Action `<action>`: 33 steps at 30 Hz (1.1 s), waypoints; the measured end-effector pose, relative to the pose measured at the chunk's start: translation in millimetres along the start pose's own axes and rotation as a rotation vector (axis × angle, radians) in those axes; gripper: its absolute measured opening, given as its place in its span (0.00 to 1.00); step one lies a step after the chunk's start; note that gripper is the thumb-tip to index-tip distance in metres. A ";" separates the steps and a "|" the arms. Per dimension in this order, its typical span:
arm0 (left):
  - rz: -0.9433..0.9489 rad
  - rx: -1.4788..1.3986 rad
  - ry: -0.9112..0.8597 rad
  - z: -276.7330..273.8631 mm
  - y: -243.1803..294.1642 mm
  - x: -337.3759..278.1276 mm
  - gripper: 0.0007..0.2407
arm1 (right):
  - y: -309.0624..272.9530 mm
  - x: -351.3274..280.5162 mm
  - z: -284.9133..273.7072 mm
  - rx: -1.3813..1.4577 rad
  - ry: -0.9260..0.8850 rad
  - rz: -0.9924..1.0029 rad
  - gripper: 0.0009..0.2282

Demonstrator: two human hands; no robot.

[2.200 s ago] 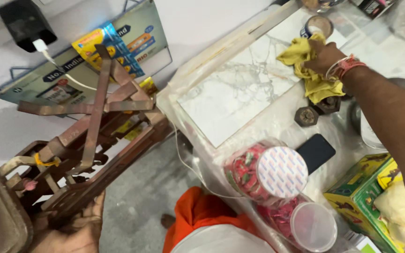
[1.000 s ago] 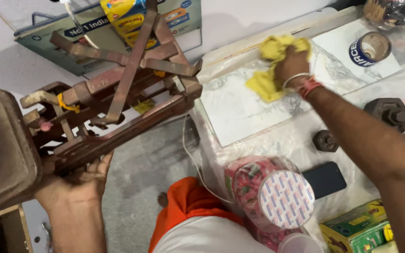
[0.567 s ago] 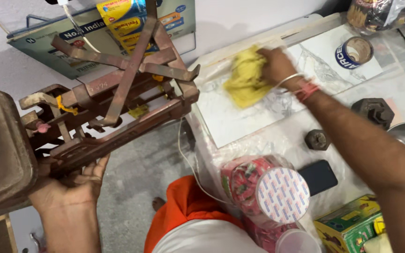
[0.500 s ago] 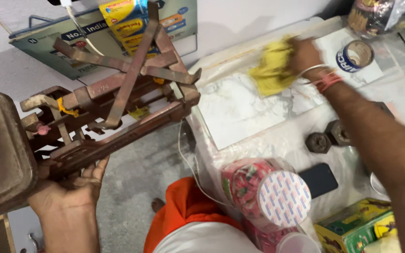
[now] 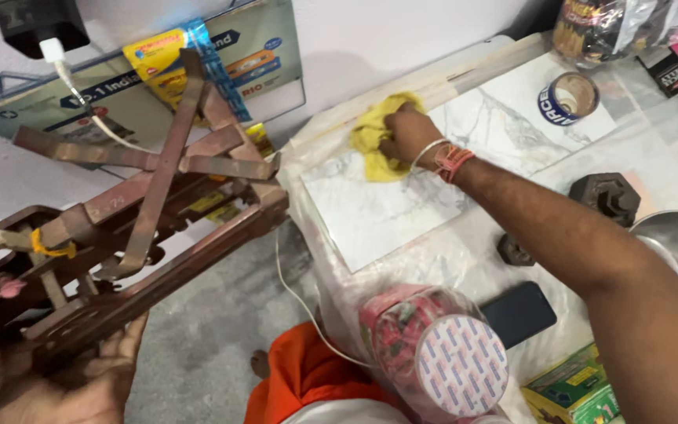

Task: The person wipes a countertop with a yellow cloth, then cleans a metal bowl and a mechanical balance scale. The person moves items aside to reach the work areas and wipes different parts of the objects.

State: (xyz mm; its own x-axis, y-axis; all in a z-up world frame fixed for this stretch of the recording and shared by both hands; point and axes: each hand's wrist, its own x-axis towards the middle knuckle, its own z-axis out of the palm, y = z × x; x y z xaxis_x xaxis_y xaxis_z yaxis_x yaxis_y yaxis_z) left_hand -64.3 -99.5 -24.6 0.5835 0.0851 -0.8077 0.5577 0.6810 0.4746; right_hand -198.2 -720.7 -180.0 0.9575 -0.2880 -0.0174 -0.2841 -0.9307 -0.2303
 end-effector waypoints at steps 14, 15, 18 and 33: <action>0.131 -0.051 -0.053 22.6 -7.6 -29.3 0.21 | 246.7 4.6 -94.1 -0.485 0.121 0.482 0.17; 0.144 -0.048 -0.058 24.0 -8.4 -33.9 0.21 | 245.5 7.6 -86.1 -0.478 0.075 0.498 0.17; 0.153 -0.016 -0.069 26.0 -6.9 -43.9 0.21 | 221.0 24.6 -63.0 -0.518 -0.108 0.510 0.18; 0.120 0.009 -0.117 36.6 -5.0 -85.9 0.23 | -145.8 65.5 -23.8 0.369 0.006 0.121 0.17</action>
State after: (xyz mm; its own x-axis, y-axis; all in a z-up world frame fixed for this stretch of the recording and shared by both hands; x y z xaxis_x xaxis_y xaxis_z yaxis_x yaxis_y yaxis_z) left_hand -95.6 -136.8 55.3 0.7106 0.0803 -0.6990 0.4848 0.6640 0.5692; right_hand -95.2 -609.3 -124.5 0.9175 -0.3931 -0.0607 -0.3571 -0.7467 -0.5612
